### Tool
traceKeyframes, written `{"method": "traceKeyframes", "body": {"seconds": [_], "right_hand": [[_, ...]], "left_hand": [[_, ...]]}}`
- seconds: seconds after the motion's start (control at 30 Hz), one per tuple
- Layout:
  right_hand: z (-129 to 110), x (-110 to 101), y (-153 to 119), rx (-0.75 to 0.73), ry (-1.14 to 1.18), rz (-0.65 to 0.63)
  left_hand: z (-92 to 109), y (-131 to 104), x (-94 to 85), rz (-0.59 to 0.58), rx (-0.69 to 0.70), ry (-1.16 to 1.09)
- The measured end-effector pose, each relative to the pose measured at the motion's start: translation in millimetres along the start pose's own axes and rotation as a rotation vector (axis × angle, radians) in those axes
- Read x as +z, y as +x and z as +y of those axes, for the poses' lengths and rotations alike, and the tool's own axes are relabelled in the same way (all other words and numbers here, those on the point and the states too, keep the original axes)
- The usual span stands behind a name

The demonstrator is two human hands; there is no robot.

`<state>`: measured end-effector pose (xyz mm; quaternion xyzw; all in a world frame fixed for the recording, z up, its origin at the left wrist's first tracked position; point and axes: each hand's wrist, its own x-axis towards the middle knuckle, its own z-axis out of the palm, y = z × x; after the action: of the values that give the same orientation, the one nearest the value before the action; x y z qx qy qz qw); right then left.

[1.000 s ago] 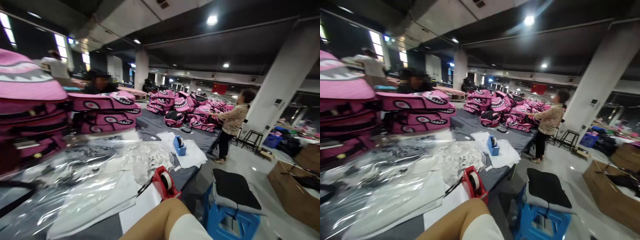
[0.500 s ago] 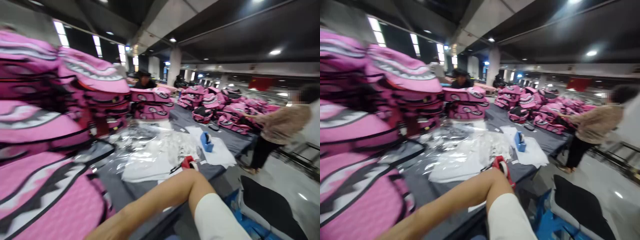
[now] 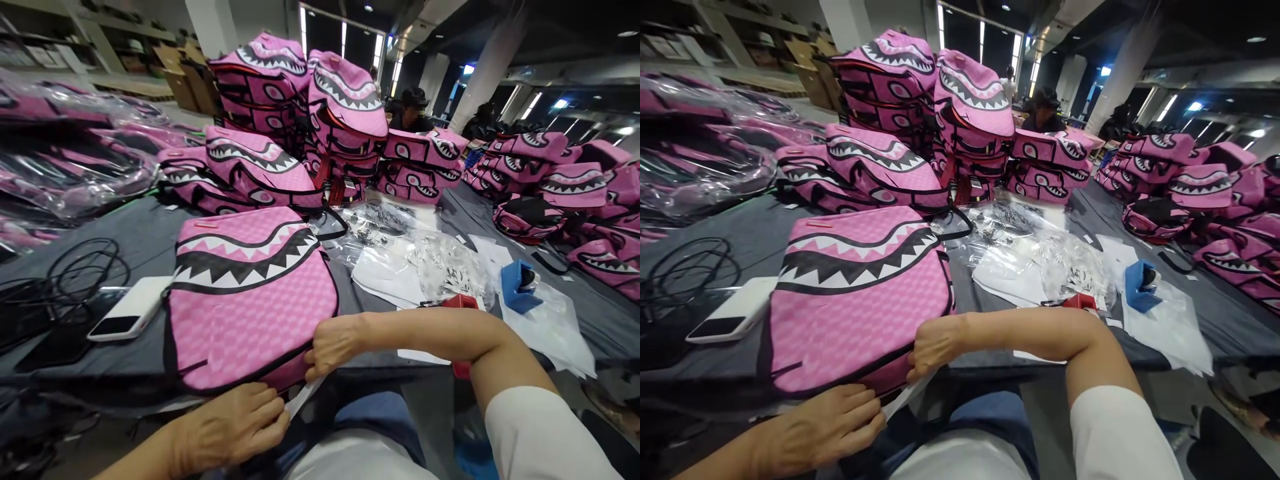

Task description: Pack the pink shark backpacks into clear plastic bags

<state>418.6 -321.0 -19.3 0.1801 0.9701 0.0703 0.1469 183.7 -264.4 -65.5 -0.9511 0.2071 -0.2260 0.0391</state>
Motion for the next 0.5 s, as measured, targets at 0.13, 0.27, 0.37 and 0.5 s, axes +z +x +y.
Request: {"method": "traceKeyframes", "body": {"seconds": [0.13, 0.27, 0.37, 0.5], "right_hand": [[-7, -1, -13, 0.068, -0.036, 0.010], [-33, 24, -30, 0.144, -0.055, 0.196], [-62, 59, -35, 0.318, -0.055, 0.392], [-100, 101, -25, 0.622, 0.050, 0.581]], "left_hand": [[10, -8, -3.3, 0.087, -0.014, 0.076], [36, -19, 8.3, 0.168, -0.103, 0.082], [55, -26, 17.4, 0.246, -0.223, 0.080], [63, -20, 7.3, 0.215, -0.271, 0.081]]}}
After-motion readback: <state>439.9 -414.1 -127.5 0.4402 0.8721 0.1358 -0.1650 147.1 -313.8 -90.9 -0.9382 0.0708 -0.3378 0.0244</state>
